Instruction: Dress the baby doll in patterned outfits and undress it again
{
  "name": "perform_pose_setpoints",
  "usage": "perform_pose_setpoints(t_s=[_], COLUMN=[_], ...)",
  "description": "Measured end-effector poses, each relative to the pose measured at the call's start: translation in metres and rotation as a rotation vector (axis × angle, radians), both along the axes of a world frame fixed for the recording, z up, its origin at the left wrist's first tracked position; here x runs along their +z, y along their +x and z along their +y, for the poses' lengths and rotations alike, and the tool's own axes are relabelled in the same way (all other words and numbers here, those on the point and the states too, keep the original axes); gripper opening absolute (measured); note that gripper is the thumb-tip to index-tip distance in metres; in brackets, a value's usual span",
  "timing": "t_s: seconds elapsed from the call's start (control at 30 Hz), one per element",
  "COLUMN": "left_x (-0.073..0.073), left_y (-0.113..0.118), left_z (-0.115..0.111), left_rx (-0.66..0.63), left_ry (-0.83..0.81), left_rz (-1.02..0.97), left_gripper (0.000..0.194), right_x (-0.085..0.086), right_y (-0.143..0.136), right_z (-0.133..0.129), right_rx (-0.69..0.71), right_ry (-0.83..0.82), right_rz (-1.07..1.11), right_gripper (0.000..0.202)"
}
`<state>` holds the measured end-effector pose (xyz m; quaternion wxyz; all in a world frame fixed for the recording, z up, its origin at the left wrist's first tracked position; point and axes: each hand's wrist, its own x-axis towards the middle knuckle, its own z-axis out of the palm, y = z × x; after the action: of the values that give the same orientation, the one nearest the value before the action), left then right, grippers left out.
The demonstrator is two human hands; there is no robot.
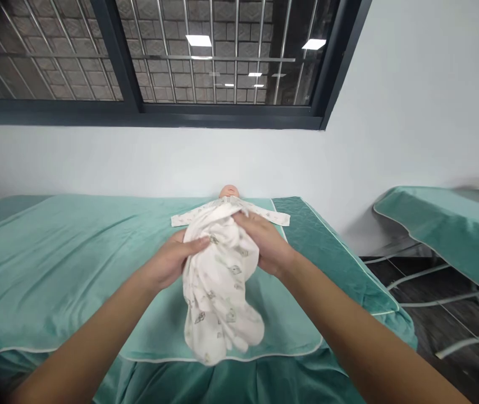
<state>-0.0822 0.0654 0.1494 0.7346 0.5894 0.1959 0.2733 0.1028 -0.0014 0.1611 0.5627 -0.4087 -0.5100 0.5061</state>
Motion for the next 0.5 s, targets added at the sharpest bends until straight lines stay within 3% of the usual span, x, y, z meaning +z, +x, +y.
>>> perform_pose_setpoints(t_s=[0.07,0.13,0.2,0.27,0.37,0.43,0.5], left_x=[-0.006,-0.013,-0.019,-0.024,-0.030,-0.034,-0.040], left_y=[0.000,0.000,0.000,-0.001,-0.004,-0.005,-0.005], left_z=[0.005,0.007,0.007,0.003,-0.003,-0.005,-0.005], left_rx=[0.061,0.074,0.064,0.033,-0.099,-0.211,-0.222], left_ry=[-0.046,-0.073,-0.100,-0.129,-0.109,-0.058,-0.048], left_rz=[-0.070,-0.072,-0.049,0.004,0.133,0.192,0.179], left_gripper=[0.046,0.048,0.048,0.049,0.048,0.047,0.049], right_x=[-0.009,-0.017,-0.023,-0.025,-0.026,-0.028,-0.033], right_y=[-0.002,-0.004,-0.006,-0.006,-0.002,0.001,0.003], right_z=[-0.006,-0.009,-0.009,-0.004,0.005,0.009,0.010], right_rx=[0.213,0.307,0.242,0.088,-0.080,-0.098,-0.084], right_ry=[-0.075,-0.130,-0.142,-0.111,-0.070,-0.076,-0.108], right_rz=[-0.050,-0.150,-0.188,-0.115,0.035,0.109,0.180], right_gripper=[0.041,0.037,0.032,0.029,0.027,0.027,0.031])
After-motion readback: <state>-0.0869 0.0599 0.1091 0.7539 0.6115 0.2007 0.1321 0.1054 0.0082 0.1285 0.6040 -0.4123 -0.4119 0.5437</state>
